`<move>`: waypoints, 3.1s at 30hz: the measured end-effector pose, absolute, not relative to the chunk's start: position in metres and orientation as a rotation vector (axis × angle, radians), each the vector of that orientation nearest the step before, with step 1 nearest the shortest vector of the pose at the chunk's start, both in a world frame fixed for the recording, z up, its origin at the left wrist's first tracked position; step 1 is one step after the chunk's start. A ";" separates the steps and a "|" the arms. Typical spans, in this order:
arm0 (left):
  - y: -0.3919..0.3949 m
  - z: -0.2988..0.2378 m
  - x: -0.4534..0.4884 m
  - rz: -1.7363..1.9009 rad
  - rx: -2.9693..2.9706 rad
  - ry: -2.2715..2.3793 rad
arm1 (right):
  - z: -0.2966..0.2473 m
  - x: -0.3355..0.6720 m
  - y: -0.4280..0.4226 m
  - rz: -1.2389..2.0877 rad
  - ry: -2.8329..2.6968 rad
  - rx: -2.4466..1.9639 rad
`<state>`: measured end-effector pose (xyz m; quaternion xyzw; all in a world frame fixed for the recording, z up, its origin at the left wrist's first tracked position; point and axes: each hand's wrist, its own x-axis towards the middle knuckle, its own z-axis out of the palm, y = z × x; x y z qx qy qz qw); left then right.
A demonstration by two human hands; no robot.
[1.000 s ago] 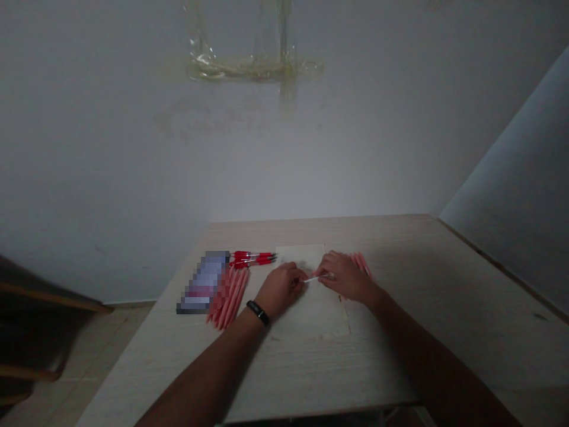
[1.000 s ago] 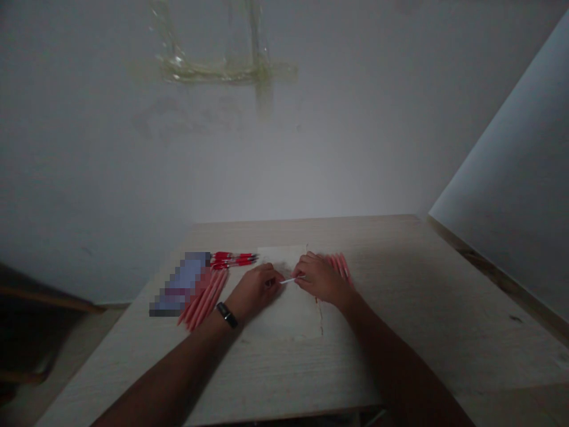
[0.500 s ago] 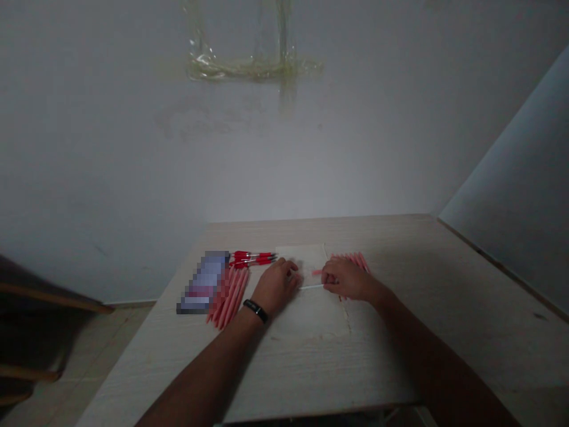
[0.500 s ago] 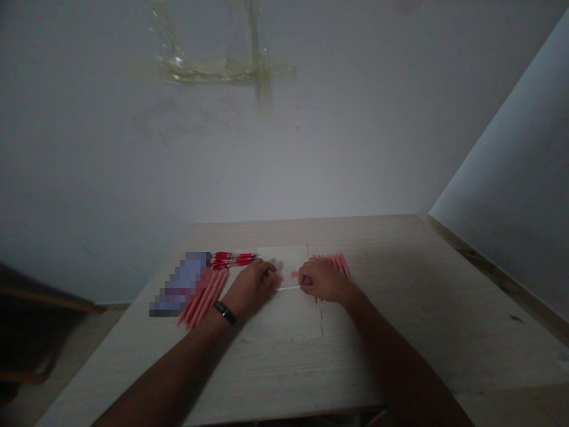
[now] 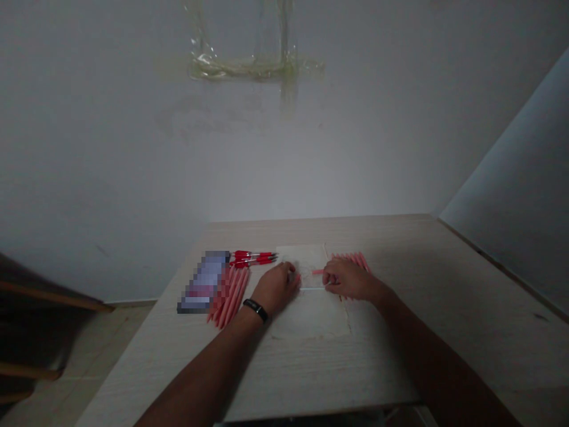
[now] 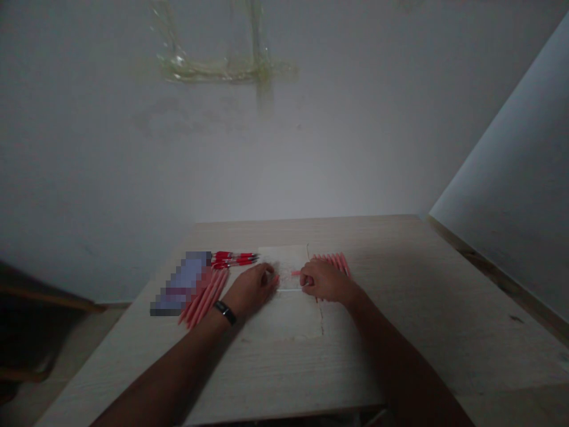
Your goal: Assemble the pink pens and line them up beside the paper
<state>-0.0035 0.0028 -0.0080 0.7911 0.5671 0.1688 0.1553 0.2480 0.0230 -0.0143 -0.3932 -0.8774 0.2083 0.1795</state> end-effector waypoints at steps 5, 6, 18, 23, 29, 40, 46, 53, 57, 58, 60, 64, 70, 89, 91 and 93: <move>0.001 -0.006 -0.003 0.436 2.265 1.612 | -0.013 0.247 0.024 0.634 -2.524 -1.110; 0.001 -0.006 -0.003 0.425 2.263 1.609 | -0.013 0.248 0.024 0.650 -2.530 -1.107; 0.005 -0.012 -0.004 0.526 2.249 1.513 | -0.012 0.248 0.024 0.615 -2.519 -1.073; 0.006 -0.007 -0.002 0.636 2.291 1.368 | -0.008 0.239 0.021 0.716 -2.272 -1.122; 0.003 -0.002 0.004 0.700 2.248 1.206 | -0.013 0.217 0.014 1.072 -1.993 -1.012; 0.004 -0.003 0.001 0.772 2.142 1.254 | -0.004 0.228 0.013 1.031 -1.750 -1.247; 0.005 -0.006 0.002 0.820 2.128 1.187 | -0.009 0.220 0.015 0.971 -1.773 -1.119; 0.003 -0.001 0.001 0.788 2.239 1.228 | -0.020 0.212 0.018 1.016 -1.847 -0.996; 0.003 0.001 0.001 0.816 2.286 1.221 | -0.018 0.212 0.015 1.061 -1.882 -1.046; 0.003 0.002 0.001 0.829 2.295 1.215 | -0.018 0.212 0.014 1.070 -1.885 -1.052; 0.003 0.002 0.001 0.854 2.313 1.193 | -0.019 0.211 0.014 1.100 -1.880 -1.046; 0.002 0.003 0.002 0.879 2.323 1.169 | -0.025 0.210 0.017 1.185 -1.847 -1.033; 0.002 0.002 0.002 0.885 2.316 1.165 | -0.031 0.212 0.021 1.232 -1.834 -1.020; 0.002 0.003 0.002 0.768 2.296 1.283 | -0.019 0.221 0.019 0.890 -1.928 -1.108; 0.002 0.002 0.002 0.751 2.305 1.306 | -0.017 0.222 0.018 0.793 -1.972 -1.147; 0.002 0.002 0.002 0.734 2.312 1.331 | -0.015 0.224 0.018 0.715 -2.014 -1.184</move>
